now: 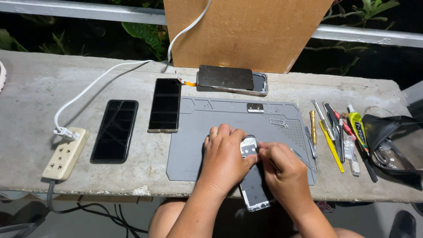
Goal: The person disassembles a phone by prying off the screen with a tool, removes the internal frame and components, and then uses tweezers to remove small stickers or adhesive pieces from the back of the screen assembly.
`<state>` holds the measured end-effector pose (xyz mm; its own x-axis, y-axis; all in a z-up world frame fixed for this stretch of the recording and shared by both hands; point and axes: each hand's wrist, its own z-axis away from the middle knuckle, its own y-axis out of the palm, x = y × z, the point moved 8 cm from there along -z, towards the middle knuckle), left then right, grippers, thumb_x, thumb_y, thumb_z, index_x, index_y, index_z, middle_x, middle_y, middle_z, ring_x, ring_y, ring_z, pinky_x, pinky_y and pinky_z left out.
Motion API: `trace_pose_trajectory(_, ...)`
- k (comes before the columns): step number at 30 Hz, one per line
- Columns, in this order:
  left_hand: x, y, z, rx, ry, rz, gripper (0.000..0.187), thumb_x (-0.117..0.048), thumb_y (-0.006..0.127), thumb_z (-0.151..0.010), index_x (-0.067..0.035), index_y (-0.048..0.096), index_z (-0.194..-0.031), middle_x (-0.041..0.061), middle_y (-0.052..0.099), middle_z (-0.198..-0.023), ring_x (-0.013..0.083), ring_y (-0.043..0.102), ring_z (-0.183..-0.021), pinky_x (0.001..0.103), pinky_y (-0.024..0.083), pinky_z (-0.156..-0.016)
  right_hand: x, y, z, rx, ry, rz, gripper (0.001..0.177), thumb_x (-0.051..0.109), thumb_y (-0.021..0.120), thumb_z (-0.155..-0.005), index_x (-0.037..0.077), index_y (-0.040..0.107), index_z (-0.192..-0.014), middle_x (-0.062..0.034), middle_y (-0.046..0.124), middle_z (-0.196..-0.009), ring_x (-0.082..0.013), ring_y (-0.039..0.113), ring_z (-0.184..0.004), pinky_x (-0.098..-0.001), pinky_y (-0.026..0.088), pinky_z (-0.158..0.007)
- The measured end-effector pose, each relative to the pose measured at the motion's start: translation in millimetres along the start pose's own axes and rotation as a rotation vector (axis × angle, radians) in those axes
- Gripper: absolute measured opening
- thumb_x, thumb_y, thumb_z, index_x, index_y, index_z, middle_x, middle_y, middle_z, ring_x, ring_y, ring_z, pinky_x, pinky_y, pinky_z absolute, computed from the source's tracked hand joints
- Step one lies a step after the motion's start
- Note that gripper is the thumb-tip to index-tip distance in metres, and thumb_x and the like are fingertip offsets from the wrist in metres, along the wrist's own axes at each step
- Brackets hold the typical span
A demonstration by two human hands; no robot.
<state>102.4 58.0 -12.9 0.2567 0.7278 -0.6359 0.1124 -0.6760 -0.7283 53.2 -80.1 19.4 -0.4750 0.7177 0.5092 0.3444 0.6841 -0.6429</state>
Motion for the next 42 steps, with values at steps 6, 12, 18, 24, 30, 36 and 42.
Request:
trace_pose_trajectory(6,-1.4,2.0,-0.8,0.017,0.014,-0.024,0.055,-0.042,0.094,-0.062,-0.019,0.069,-0.105,0.008,0.055,-0.108,0.035,0.05,-0.107,0.051,0.043,-0.092,-6.3,3.4,-5.8,-0.001,0.001,-0.005,0.011,-0.005,0.068,-0.09,0.006,0.067,-0.09,-0.0081,0.077,-0.103,-0.0201,0.075,-0.092,-0.0295,0.056,-0.08)
trace_pose_trajectory(12,1.4,2.3,-1.3,0.055,-0.028,0.005,0.055,-0.041,0.094,-0.064,-0.02,0.069,-0.109,0.006,0.055,-0.109,0.0331,0.048,-0.11,0.048,0.041,-0.095,-6.0,-1.9,-2.7,0.015,0.069,-0.093,0.01,-0.006,0.068,-0.088,0.004,0.067,-0.089,-0.011,0.077,-0.102,-0.0192,0.076,-0.095,-0.0273,0.058,-0.084)
trace_pose_trajectory(18,0.7,1.6,-1.0,0.038,-0.016,-0.004,0.057,-0.046,0.095,-0.064,-0.02,0.068,-0.107,0.007,0.056,-0.108,0.034,0.05,-0.109,0.049,0.042,-0.094,-9.3,-3.0,-5.6,-0.017,0.067,-0.13,0.007,-0.002,0.069,-0.091,0.004,0.067,-0.089,-0.0107,0.077,-0.101,-0.0198,0.076,-0.094,-0.0284,0.059,-0.085)
trace_pose_trajectory(24,0.2,3.2,-2.3,0.051,-0.007,-0.002,0.059,-0.046,0.094,-0.064,-0.019,0.07,-0.11,0.007,0.057,-0.109,0.0349,0.05,-0.11,0.049,0.041,-0.096,-6.4,-5.8,-9.8,-0.034,0.078,-0.137,0.008,-0.004,0.07,-0.09,0.004,0.069,-0.091,-0.0102,0.077,-0.099,-0.0195,0.077,-0.095,-0.0286,0.06,-0.086)
trace_pose_trajectory(30,1.2,3.5,-2.2,0.059,-0.02,-0.003,0.059,-0.047,0.094,-0.065,-0.019,0.069,-0.11,0.007,0.057,-0.11,0.0347,0.05,-0.111,0.049,0.041,-0.096,-9.4,-5.9,-7.7,-0.059,0.1,-0.148,0.009,-0.005,0.07,-0.087,0.004,0.069,-0.089,-0.0107,0.078,-0.099,-0.0194,0.077,-0.095,-0.028,0.061,-0.086)
trace_pose_trajectory(36,0.2,2.3,-2.0,0.052,-0.017,-0.025,0.059,-0.049,0.095,-0.063,-0.02,0.069,-0.108,0.007,0.057,-0.109,0.0351,0.05,-0.11,0.05,0.042,-0.095,-13.4,-3.1,-9.9,-0.067,0.135,-0.154,0.015,-0.009,0.067,-0.083,0.005,0.069,-0.088,-0.0101,0.078,-0.098,-0.0196,0.077,-0.096,-0.0289,0.06,-0.087)
trace_pose_trajectory(42,-7.3,-9.7,-2.7,0.034,0.006,-0.013,0.06,-0.049,0.093,-0.063,-0.02,0.069,-0.109,0.007,0.056,-0.109,0.0354,0.05,-0.109,0.05,0.042,-0.094,-12.5,-3.0,-10.7,-0.06,0.16,-0.15,0.01,-0.005,0.068,-0.085,0.005,0.068,-0.086,-0.0076,0.079,-0.097,-0.0173,0.077,-0.094,-0.0279,0.059,-0.087)
